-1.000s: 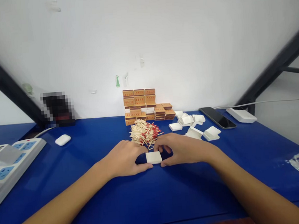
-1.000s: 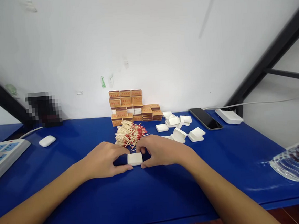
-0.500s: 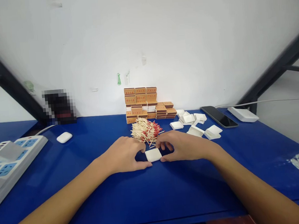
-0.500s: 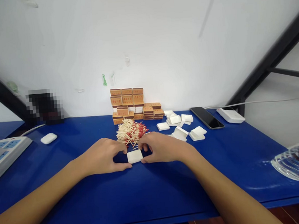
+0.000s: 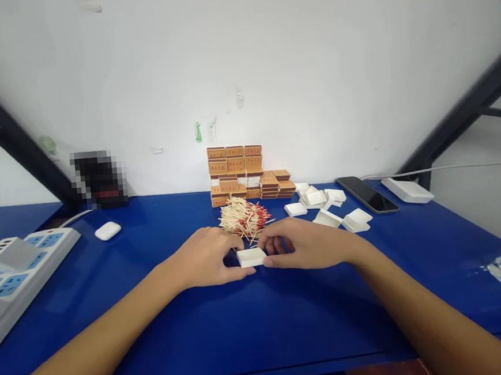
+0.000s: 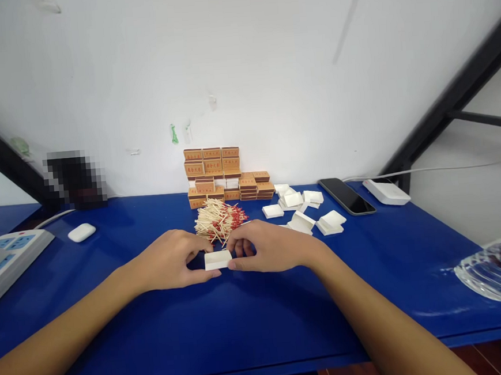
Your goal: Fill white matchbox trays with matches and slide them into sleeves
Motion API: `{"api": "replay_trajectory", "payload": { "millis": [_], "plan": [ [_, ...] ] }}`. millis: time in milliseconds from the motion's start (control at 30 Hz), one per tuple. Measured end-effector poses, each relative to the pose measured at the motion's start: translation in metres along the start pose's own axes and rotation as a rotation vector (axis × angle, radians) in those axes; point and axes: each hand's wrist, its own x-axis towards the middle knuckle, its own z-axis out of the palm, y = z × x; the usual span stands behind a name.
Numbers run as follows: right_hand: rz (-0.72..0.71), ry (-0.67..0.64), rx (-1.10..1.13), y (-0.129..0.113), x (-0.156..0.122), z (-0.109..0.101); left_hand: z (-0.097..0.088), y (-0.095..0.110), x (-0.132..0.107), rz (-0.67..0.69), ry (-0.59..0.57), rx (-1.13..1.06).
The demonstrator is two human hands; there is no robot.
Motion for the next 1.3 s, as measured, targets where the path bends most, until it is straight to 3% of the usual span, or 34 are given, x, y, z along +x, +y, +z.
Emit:
{"api": "replay_trajectory", "payload": {
  "millis": [233,467,633,833,933,1067,1167,1300],
  "plan": [
    [-0.026,-0.017,0.075,0.006,0.0,-0.003,-0.002,0.002,0.001,0.02,0.059,-0.114],
    [0.027,0.027,-0.067,-0.001,-0.002,-0.002,-0.003,0.003,0.0,0.018,0.076,-0.095],
    [0.055,0.068,-0.203,0.002,-0.003,0.0,-0.005,0.002,-0.002,-0.001,0.016,-0.018],
    [0.024,0.119,-0.212,0.015,0.0,0.0,-0.008,0.006,0.0,-0.058,-0.053,0.095],
    [0.027,0.207,-0.25,0.021,0.004,-0.001,0.0,0.012,-0.001,-0.078,-0.057,0.174],
    [0.033,0.327,-0.294,0.027,0.012,0.001,0.02,0.014,-0.006,-0.098,0.037,0.197],
    [0.005,0.392,-0.306,0.029,0.018,0.006,0.032,0.011,-0.009,-0.135,0.094,0.148],
    [-0.012,0.415,-0.281,0.03,0.025,0.014,0.035,0.01,-0.011,-0.183,0.138,0.041]
  ]
}}
